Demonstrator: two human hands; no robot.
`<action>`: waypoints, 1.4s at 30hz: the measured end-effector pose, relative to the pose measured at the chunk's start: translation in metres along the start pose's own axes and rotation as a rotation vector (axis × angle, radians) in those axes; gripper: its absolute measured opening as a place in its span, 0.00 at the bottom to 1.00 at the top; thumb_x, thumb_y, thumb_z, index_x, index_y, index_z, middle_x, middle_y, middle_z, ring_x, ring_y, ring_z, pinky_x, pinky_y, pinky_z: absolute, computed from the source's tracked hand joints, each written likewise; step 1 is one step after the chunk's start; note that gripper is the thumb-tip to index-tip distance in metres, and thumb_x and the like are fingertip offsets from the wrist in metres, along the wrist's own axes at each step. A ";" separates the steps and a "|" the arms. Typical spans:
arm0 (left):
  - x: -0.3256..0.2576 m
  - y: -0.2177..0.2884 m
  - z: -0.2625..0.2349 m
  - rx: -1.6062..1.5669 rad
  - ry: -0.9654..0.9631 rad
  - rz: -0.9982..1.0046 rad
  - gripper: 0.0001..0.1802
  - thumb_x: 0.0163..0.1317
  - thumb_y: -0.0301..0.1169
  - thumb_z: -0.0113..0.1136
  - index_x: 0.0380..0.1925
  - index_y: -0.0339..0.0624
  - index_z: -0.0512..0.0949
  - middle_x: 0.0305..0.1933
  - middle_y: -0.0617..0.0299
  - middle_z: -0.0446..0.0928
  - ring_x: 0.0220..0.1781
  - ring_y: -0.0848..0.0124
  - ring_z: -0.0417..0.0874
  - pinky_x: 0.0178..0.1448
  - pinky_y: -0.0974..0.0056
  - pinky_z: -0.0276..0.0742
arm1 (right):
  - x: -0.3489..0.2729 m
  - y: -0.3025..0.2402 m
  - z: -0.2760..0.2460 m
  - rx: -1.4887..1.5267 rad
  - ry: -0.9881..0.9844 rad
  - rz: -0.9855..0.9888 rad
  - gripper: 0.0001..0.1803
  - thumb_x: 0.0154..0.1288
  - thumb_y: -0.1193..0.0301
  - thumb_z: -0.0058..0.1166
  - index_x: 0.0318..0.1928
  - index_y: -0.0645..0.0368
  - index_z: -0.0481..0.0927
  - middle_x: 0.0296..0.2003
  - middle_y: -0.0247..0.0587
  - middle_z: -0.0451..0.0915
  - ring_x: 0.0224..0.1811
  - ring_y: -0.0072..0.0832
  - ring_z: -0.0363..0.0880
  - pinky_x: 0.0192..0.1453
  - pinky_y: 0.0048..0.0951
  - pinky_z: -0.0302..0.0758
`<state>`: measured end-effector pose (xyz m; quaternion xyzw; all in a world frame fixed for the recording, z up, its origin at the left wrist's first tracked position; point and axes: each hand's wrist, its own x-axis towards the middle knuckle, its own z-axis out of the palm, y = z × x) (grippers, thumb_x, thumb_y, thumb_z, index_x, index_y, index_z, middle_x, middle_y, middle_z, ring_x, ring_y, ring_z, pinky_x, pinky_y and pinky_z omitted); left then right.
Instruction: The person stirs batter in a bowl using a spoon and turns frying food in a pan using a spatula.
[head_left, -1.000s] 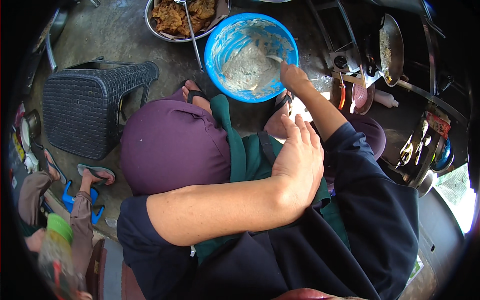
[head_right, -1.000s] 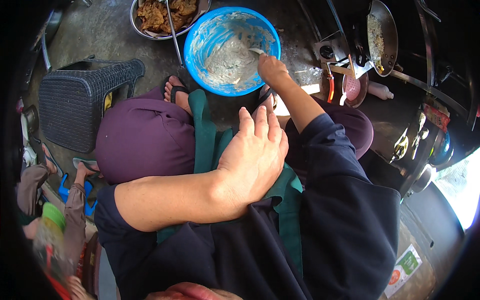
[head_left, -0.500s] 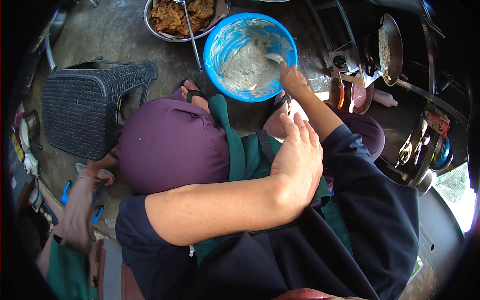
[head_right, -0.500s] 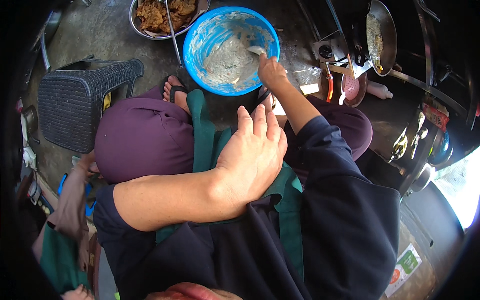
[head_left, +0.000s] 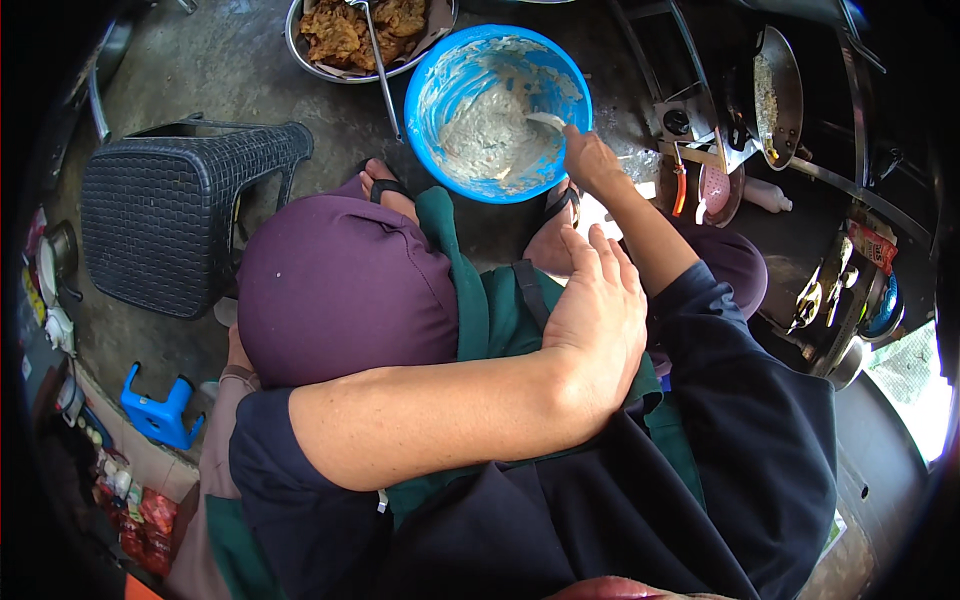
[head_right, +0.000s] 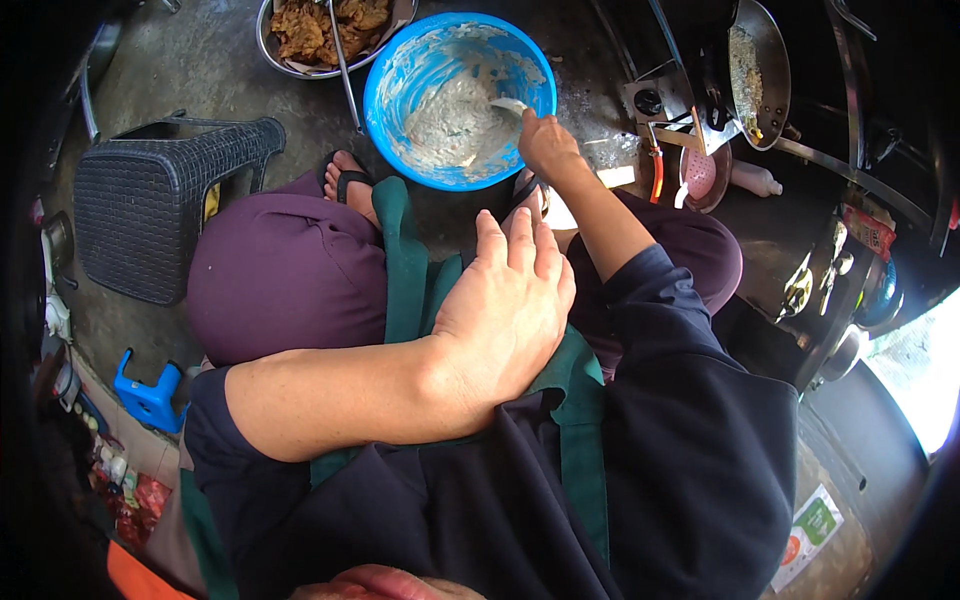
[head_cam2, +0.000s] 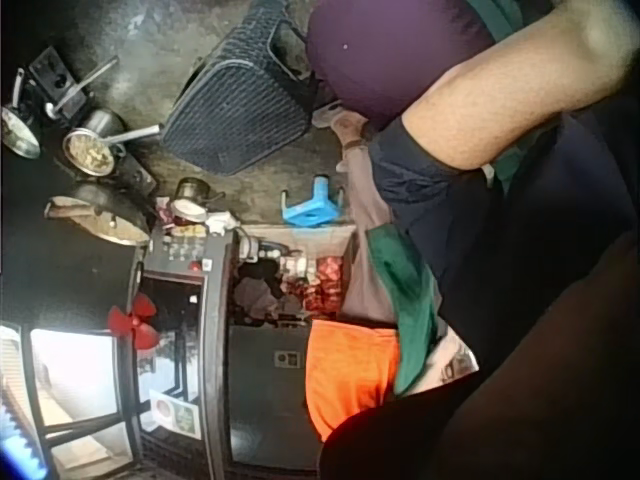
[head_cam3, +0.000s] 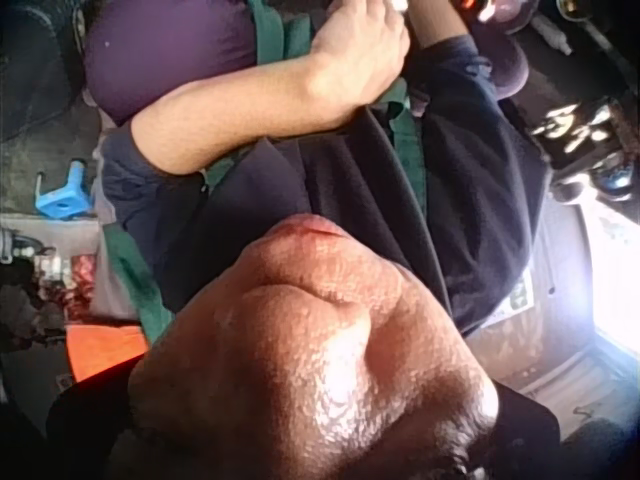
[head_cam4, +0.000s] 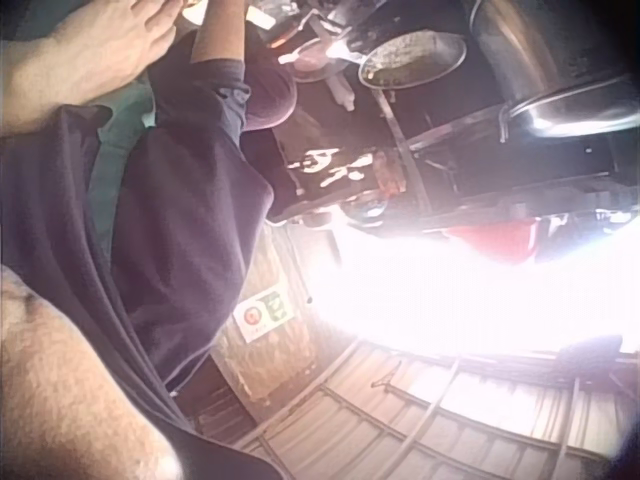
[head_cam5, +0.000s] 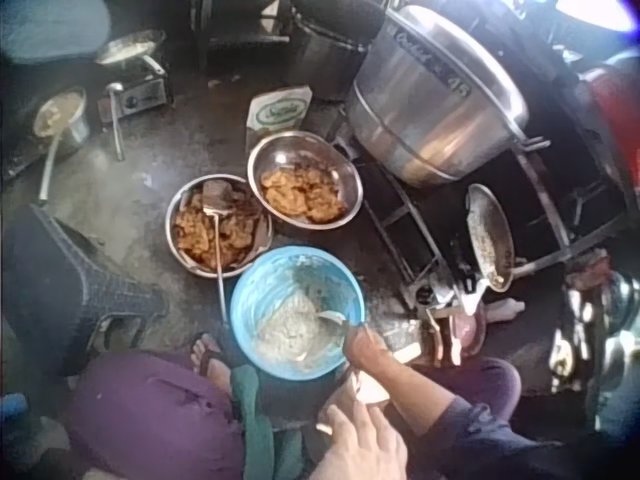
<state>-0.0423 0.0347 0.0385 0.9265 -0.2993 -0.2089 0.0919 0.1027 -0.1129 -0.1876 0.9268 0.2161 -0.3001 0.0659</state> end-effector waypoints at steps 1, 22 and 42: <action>-0.001 0.000 0.000 -0.008 0.004 0.007 0.27 0.63 0.38 0.47 0.60 0.35 0.68 0.64 0.39 0.65 0.68 0.47 0.64 0.63 0.40 0.63 | -0.001 0.000 -0.003 0.026 0.021 -0.016 0.15 0.67 0.70 0.35 0.51 0.63 0.64 0.44 0.69 0.73 0.44 0.58 0.78 0.48 0.49 0.76; 0.002 0.001 -0.001 0.007 -0.012 -0.010 0.27 0.64 0.38 0.46 0.60 0.35 0.67 0.64 0.40 0.65 0.68 0.45 0.63 0.64 0.40 0.62 | -0.003 -0.009 0.002 0.052 -0.183 0.096 0.18 0.67 0.70 0.31 0.49 0.67 0.71 0.43 0.65 0.78 0.48 0.55 0.78 0.54 0.48 0.74; 0.003 0.002 -0.002 -0.001 -0.004 0.000 0.27 0.64 0.38 0.46 0.60 0.34 0.67 0.64 0.40 0.65 0.68 0.46 0.64 0.64 0.40 0.62 | 0.003 -0.017 -0.036 -0.362 -0.185 -0.175 0.15 0.61 0.70 0.44 0.42 0.59 0.83 0.42 0.51 0.82 0.45 0.41 0.83 0.46 0.39 0.79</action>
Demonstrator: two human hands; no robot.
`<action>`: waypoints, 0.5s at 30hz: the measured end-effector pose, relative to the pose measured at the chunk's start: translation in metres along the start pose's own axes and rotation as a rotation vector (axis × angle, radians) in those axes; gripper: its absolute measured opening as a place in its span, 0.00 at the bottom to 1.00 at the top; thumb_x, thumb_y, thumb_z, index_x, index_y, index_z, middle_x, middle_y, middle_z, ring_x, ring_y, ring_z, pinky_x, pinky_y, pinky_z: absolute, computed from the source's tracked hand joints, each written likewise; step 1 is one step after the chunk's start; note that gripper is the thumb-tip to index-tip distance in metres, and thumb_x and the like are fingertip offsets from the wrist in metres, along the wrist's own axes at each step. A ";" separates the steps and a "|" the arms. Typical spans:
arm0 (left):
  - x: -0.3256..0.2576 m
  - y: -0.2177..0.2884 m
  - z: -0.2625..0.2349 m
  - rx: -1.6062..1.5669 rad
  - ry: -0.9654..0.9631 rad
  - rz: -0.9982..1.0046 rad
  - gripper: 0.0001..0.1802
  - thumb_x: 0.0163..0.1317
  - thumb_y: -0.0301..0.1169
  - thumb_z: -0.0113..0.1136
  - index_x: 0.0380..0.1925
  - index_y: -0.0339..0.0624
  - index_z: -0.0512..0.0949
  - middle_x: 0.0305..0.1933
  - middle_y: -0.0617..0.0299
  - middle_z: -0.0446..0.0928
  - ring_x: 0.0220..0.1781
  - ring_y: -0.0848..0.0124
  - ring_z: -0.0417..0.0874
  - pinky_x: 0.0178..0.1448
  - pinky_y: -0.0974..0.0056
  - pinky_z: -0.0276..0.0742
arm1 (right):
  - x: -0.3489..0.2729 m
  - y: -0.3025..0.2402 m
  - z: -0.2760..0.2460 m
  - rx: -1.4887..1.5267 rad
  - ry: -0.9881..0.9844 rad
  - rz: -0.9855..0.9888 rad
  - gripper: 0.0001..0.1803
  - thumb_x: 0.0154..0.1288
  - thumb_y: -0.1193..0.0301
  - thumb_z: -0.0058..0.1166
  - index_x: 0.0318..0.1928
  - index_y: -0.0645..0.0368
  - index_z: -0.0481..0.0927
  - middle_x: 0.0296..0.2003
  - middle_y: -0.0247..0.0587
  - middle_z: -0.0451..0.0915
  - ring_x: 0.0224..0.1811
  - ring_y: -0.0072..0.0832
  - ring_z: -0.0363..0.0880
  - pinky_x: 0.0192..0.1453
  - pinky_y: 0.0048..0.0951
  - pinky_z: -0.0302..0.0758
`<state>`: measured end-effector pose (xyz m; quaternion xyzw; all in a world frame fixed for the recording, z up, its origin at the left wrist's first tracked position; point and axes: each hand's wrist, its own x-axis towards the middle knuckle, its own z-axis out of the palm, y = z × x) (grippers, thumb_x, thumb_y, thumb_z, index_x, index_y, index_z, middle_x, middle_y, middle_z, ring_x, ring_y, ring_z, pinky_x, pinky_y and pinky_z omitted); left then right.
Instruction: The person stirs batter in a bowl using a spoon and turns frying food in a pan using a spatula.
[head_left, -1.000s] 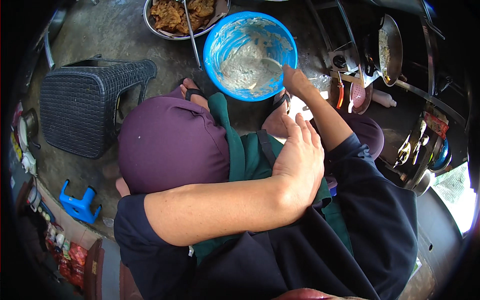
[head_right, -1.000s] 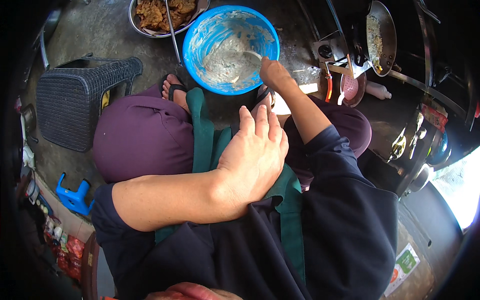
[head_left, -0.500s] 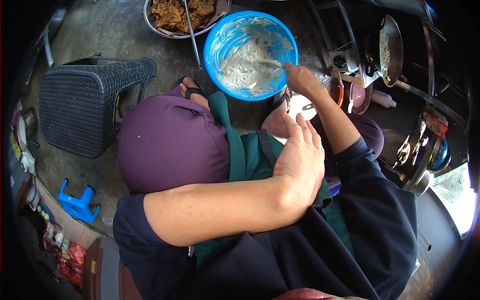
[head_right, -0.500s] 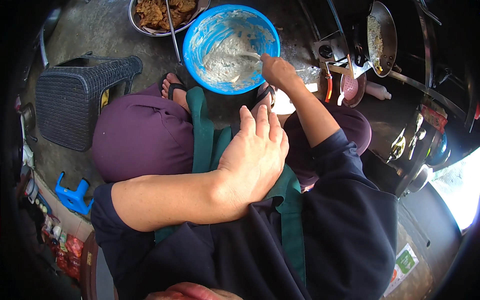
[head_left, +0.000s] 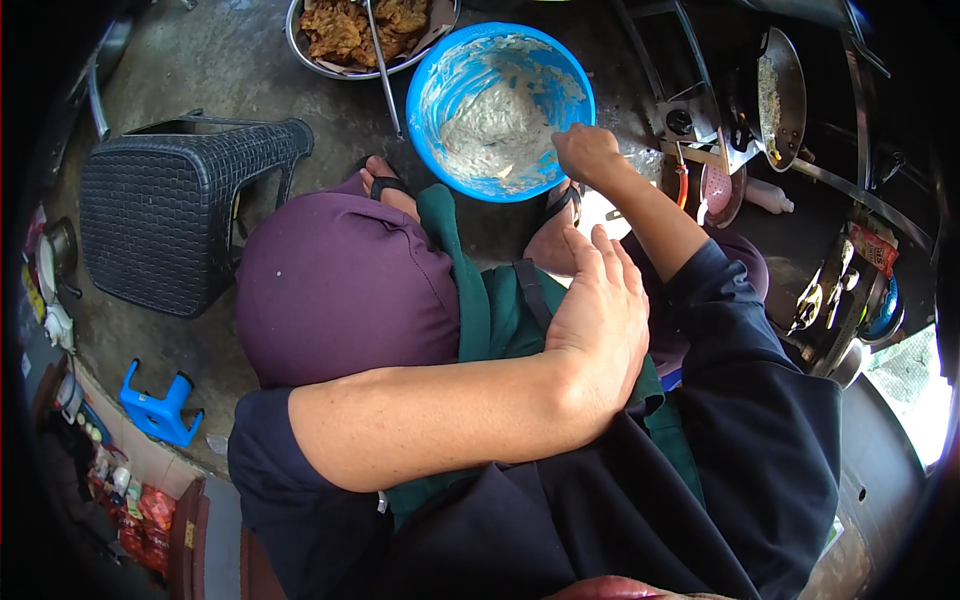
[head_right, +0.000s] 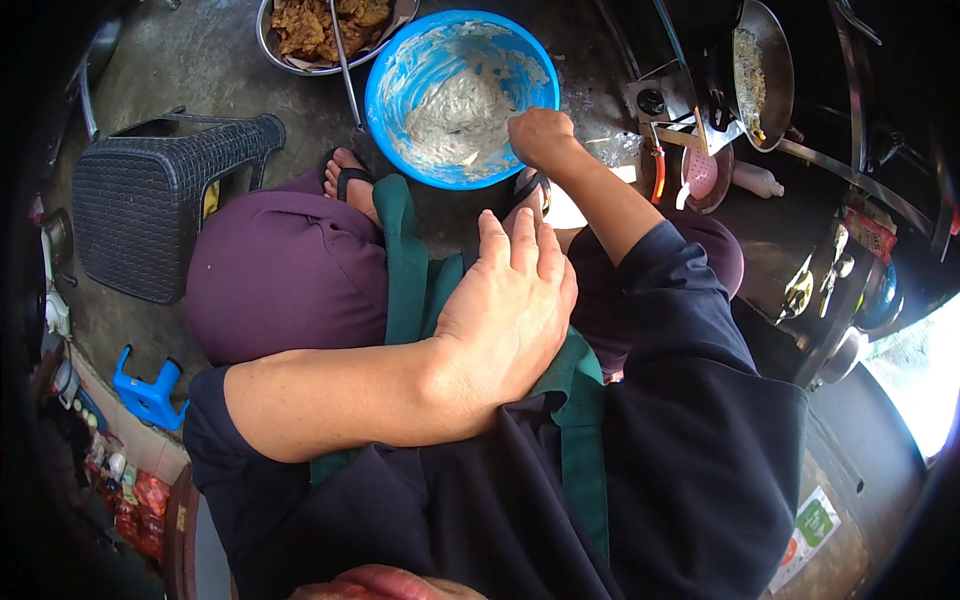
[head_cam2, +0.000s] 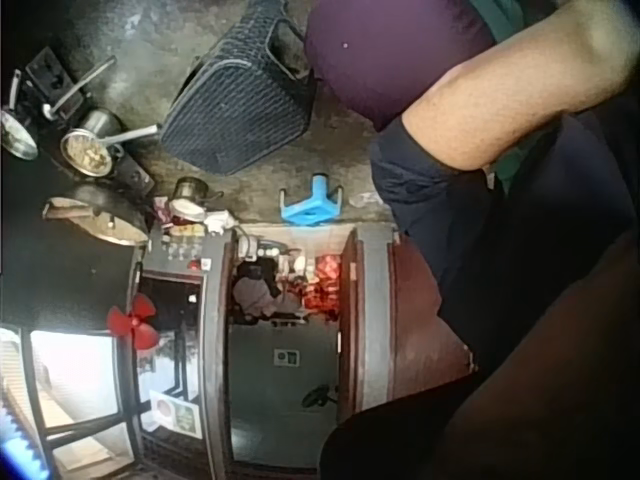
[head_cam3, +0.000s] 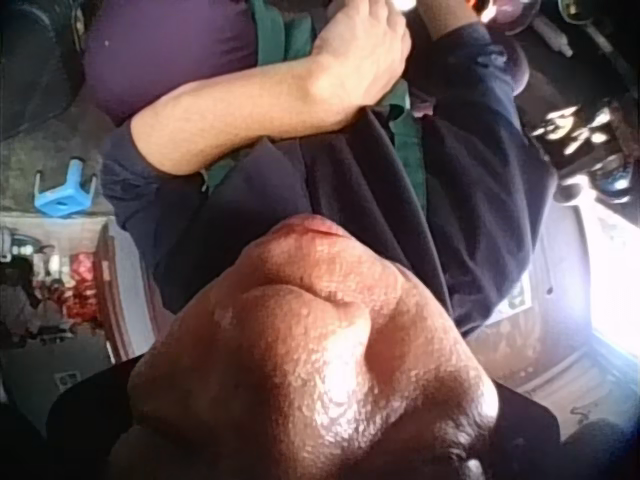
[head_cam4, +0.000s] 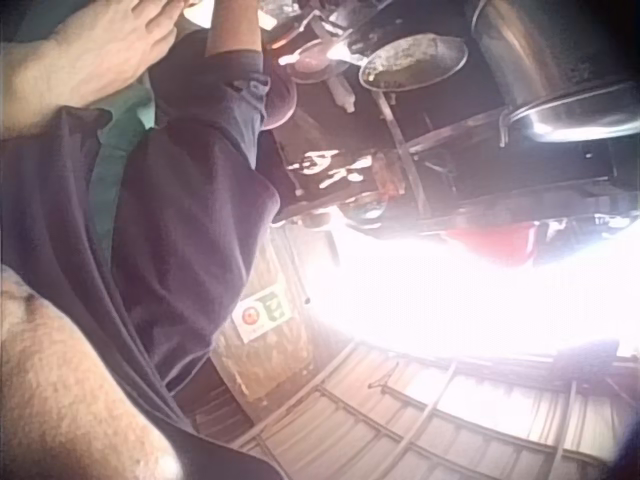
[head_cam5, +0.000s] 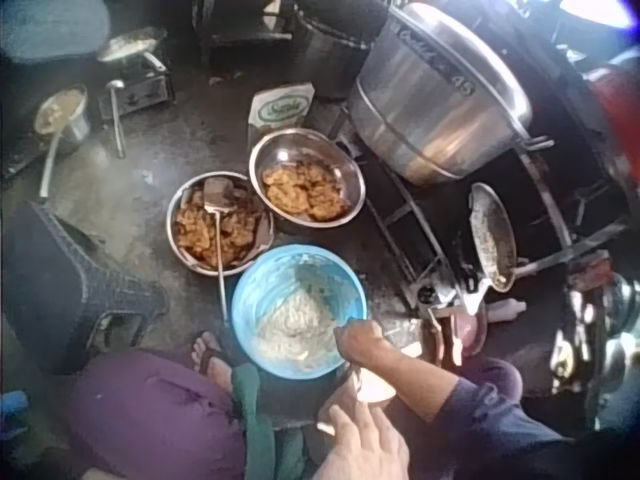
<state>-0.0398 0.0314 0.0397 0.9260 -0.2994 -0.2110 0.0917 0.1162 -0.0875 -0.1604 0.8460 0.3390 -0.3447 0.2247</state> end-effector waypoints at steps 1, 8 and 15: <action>-0.001 0.000 0.000 -0.011 0.006 -0.005 0.27 0.64 0.38 0.46 0.60 0.34 0.67 0.64 0.40 0.65 0.68 0.46 0.64 0.64 0.40 0.62 | -0.001 -0.005 -0.005 -0.004 0.062 -0.010 0.15 0.61 0.71 0.44 0.42 0.59 0.83 0.42 0.51 0.82 0.45 0.41 0.83 0.45 0.38 0.79; -0.004 -0.001 -0.001 -0.011 -0.020 -0.021 0.27 0.64 0.38 0.46 0.60 0.34 0.67 0.64 0.40 0.65 0.68 0.46 0.64 0.64 0.40 0.61 | -0.017 -0.002 -0.042 -0.053 -0.057 -0.048 0.13 0.60 0.71 0.46 0.38 0.59 0.84 0.38 0.50 0.83 0.42 0.40 0.84 0.44 0.37 0.80; -0.003 -0.001 0.000 0.005 -0.002 -0.009 0.27 0.64 0.38 0.46 0.60 0.34 0.67 0.64 0.40 0.65 0.68 0.46 0.64 0.64 0.40 0.61 | -0.001 0.008 0.000 0.009 0.092 -0.023 0.13 0.60 0.70 0.47 0.38 0.60 0.84 0.38 0.51 0.83 0.42 0.43 0.84 0.43 0.39 0.80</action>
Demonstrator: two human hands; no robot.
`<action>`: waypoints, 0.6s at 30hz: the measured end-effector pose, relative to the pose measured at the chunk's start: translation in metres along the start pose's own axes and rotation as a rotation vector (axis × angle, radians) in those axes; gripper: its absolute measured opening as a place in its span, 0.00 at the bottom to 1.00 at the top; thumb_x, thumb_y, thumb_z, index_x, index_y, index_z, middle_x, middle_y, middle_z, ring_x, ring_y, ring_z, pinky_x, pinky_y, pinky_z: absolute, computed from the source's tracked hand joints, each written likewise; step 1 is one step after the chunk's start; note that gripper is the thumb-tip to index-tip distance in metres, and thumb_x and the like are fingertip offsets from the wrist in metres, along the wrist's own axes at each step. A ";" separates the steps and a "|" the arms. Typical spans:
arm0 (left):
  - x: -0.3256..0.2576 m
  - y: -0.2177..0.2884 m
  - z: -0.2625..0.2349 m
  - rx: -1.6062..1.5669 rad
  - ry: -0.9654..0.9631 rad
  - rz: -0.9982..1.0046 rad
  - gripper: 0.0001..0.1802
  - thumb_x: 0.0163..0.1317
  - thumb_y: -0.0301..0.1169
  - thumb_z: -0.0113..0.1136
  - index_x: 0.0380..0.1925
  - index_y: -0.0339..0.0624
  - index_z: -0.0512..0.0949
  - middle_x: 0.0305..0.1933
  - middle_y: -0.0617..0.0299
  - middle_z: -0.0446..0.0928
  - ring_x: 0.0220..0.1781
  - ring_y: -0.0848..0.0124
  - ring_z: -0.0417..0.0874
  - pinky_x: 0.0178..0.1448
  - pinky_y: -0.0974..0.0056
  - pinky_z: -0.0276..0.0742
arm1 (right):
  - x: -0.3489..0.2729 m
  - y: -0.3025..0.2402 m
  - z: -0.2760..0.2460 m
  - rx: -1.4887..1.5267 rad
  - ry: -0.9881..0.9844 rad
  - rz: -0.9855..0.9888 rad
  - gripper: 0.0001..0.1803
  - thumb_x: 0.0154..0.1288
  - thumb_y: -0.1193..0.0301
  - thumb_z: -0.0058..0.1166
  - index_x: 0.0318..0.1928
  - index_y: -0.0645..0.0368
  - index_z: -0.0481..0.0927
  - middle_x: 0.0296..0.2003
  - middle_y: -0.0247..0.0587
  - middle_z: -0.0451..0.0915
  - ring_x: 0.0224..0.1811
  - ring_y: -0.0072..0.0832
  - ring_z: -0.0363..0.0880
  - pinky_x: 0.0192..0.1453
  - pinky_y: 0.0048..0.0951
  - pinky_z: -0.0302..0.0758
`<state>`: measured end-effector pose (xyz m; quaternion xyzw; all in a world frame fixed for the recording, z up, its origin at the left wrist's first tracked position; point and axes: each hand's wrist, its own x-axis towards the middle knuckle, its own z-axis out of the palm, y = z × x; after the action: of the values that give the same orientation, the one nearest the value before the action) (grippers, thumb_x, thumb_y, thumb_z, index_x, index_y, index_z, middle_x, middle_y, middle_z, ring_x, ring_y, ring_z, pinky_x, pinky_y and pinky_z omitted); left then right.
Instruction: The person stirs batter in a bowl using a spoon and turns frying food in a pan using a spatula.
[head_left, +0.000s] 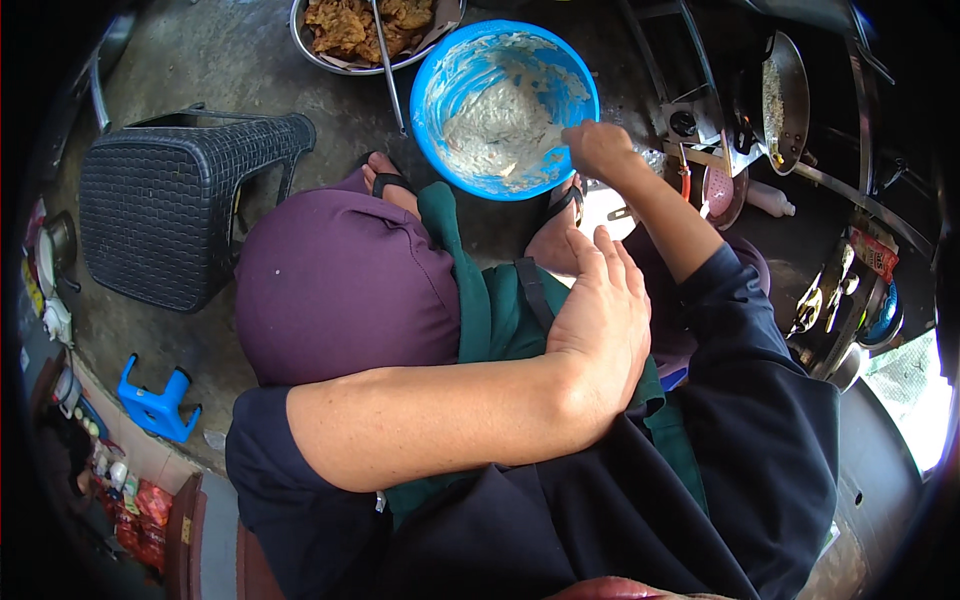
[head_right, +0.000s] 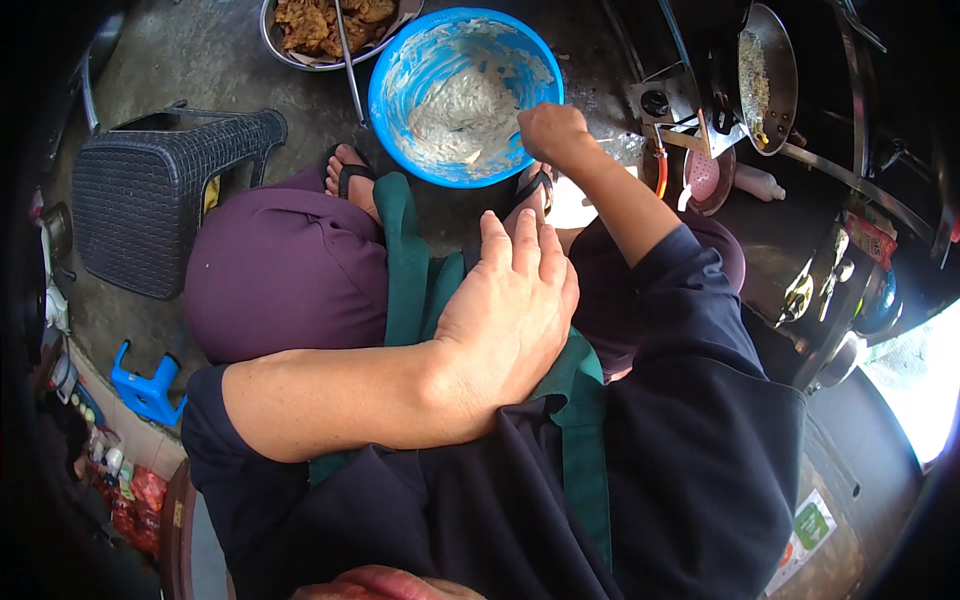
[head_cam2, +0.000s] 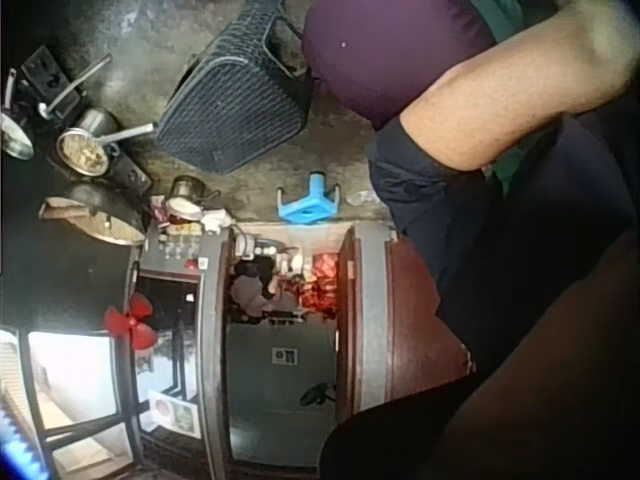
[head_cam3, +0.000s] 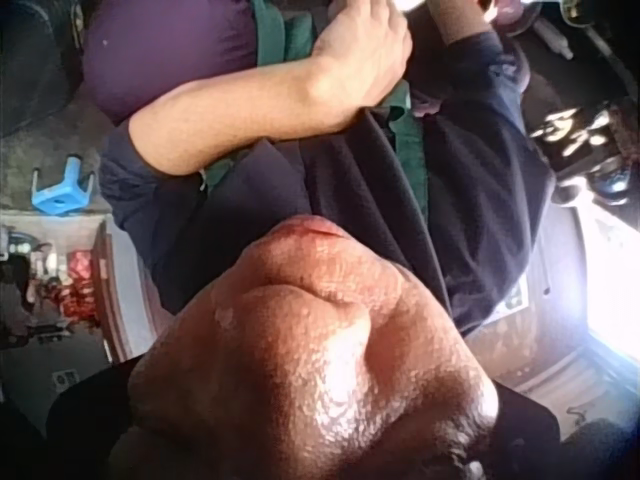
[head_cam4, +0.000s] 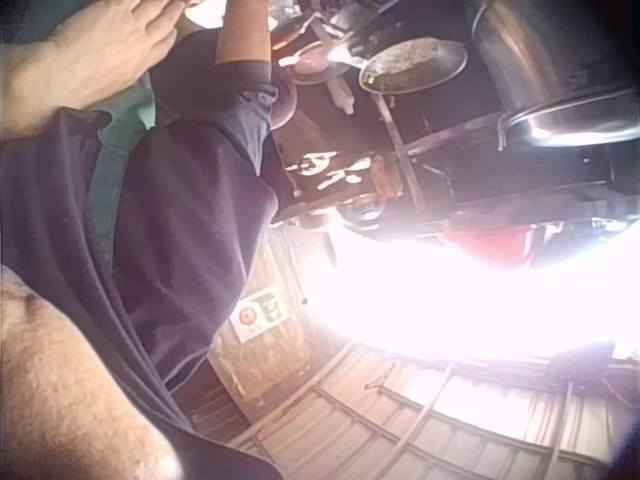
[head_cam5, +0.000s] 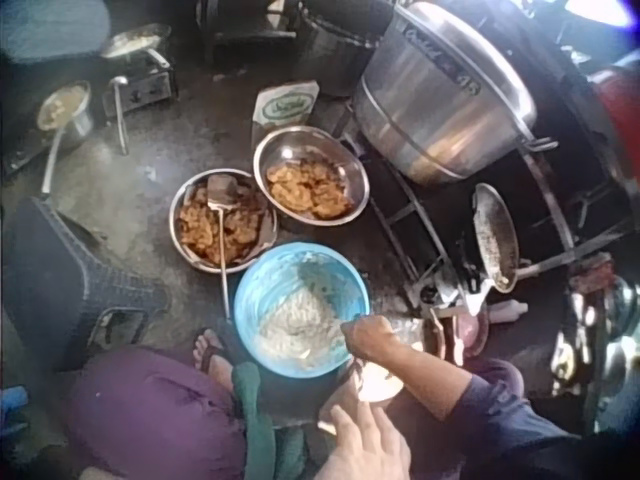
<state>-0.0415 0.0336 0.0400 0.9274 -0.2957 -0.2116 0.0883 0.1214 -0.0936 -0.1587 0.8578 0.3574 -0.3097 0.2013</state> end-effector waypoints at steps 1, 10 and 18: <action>-0.002 0.001 -0.001 -0.010 -0.009 -0.001 0.27 0.64 0.38 0.46 0.60 0.34 0.67 0.64 0.39 0.65 0.68 0.46 0.64 0.64 0.40 0.61 | -0.003 -0.002 -0.009 0.003 -0.003 -0.006 0.13 0.60 0.70 0.47 0.38 0.60 0.84 0.38 0.51 0.83 0.42 0.43 0.84 0.43 0.39 0.80; 0.003 0.001 0.000 -0.002 0.000 0.002 0.27 0.64 0.39 0.46 0.60 0.35 0.67 0.64 0.41 0.65 0.68 0.47 0.64 0.64 0.40 0.62 | 0.001 -0.002 -0.005 -0.002 -0.128 0.004 0.13 0.59 0.70 0.46 0.38 0.60 0.83 0.40 0.51 0.83 0.43 0.44 0.83 0.45 0.40 0.80; -0.002 -0.002 -0.001 -0.010 -0.038 -0.012 0.27 0.64 0.39 0.45 0.60 0.35 0.67 0.64 0.40 0.65 0.68 0.46 0.64 0.64 0.40 0.61 | -0.011 -0.007 -0.051 -0.073 -0.148 -0.021 0.13 0.58 0.71 0.46 0.37 0.61 0.83 0.38 0.52 0.83 0.40 0.43 0.84 0.43 0.39 0.80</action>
<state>-0.0413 0.0363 0.0413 0.9245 -0.2908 -0.2312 0.0860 0.1295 -0.0652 -0.1152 0.8207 0.3616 -0.3613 0.2551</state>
